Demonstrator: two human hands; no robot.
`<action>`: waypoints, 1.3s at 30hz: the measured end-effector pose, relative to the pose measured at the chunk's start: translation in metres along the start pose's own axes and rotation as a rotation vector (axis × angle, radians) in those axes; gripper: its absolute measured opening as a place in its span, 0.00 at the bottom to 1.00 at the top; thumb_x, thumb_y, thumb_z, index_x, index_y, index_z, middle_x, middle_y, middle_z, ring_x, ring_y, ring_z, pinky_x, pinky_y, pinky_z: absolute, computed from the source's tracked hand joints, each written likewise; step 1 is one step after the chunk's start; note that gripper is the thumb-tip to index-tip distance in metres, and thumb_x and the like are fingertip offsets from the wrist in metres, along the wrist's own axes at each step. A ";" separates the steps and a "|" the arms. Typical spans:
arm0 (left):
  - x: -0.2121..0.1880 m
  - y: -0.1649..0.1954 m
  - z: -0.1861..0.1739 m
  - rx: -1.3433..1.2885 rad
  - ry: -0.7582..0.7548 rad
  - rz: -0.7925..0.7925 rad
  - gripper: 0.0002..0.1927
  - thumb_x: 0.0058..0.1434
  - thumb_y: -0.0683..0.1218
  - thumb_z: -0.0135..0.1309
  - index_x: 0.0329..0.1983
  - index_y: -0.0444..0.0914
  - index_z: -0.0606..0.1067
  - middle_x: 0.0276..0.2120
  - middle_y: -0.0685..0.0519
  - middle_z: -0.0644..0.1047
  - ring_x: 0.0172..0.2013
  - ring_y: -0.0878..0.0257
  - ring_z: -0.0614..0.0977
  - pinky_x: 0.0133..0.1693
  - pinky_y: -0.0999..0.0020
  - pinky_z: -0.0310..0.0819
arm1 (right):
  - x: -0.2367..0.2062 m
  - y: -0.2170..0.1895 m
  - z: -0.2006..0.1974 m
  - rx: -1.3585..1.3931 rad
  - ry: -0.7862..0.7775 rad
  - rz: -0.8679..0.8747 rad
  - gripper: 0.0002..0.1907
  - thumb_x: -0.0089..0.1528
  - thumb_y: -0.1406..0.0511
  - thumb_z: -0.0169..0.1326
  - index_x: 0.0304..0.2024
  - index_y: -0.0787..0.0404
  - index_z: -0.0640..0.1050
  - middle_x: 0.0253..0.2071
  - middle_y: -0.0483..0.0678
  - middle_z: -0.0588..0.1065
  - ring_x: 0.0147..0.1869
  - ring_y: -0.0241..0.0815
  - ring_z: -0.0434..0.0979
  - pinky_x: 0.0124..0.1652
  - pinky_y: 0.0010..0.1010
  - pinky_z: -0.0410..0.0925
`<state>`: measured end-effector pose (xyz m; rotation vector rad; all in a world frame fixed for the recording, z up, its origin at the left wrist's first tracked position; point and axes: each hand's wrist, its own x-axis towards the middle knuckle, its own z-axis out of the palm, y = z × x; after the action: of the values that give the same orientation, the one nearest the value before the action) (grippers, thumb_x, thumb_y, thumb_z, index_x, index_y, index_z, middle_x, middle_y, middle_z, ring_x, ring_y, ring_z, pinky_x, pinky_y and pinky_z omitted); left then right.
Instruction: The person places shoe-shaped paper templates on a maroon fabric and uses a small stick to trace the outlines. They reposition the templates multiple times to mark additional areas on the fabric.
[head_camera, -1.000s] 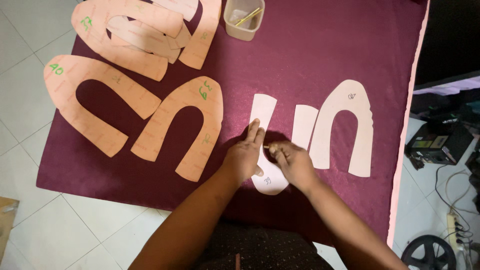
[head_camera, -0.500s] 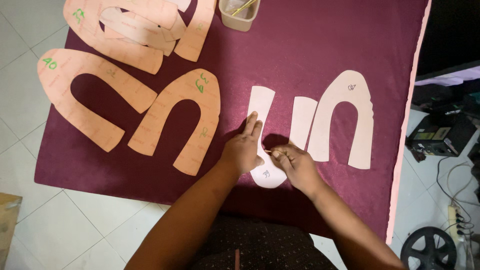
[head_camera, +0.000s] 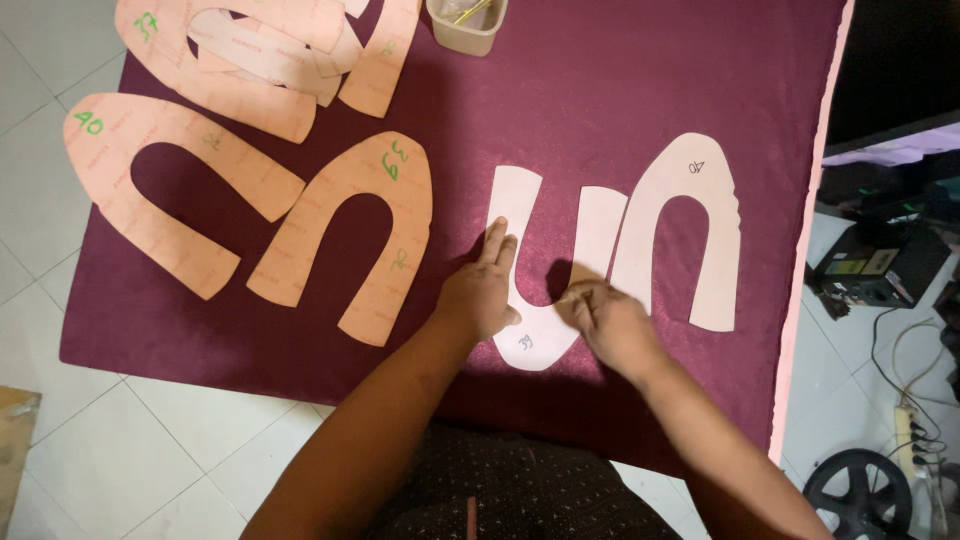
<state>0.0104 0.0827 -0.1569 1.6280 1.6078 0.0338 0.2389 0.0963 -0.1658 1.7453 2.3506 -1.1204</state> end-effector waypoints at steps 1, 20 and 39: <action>0.000 0.001 -0.001 0.001 0.005 0.000 0.59 0.45 0.44 0.70 0.76 0.36 0.49 0.79 0.48 0.37 0.64 0.48 0.72 0.57 0.59 0.73 | 0.002 0.001 -0.003 -0.050 0.044 -0.027 0.12 0.69 0.62 0.50 0.44 0.64 0.79 0.44 0.57 0.81 0.40 0.54 0.84 0.43 0.40 0.78; 0.039 0.006 0.054 0.108 0.429 0.075 0.24 0.74 0.42 0.43 0.67 0.23 0.58 0.68 0.32 0.58 0.68 0.38 0.61 0.68 0.50 0.55 | 0.006 0.005 -0.021 -0.042 0.136 -0.185 0.07 0.64 0.66 0.55 0.41 0.62 0.80 0.43 0.55 0.82 0.41 0.55 0.84 0.44 0.42 0.76; 0.018 0.091 -0.050 0.765 -0.491 0.011 0.60 0.60 0.43 0.64 0.80 0.59 0.33 0.71 0.17 0.41 0.68 0.34 0.62 0.70 0.50 0.51 | 0.107 -0.002 -0.072 0.131 0.153 0.137 0.11 0.69 0.62 0.53 0.46 0.62 0.80 0.41 0.53 0.82 0.43 0.44 0.84 0.46 0.36 0.76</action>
<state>0.0610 0.1378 -0.0828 1.9836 1.2787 -1.0047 0.2249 0.2240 -0.1546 2.0714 2.2413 -1.1841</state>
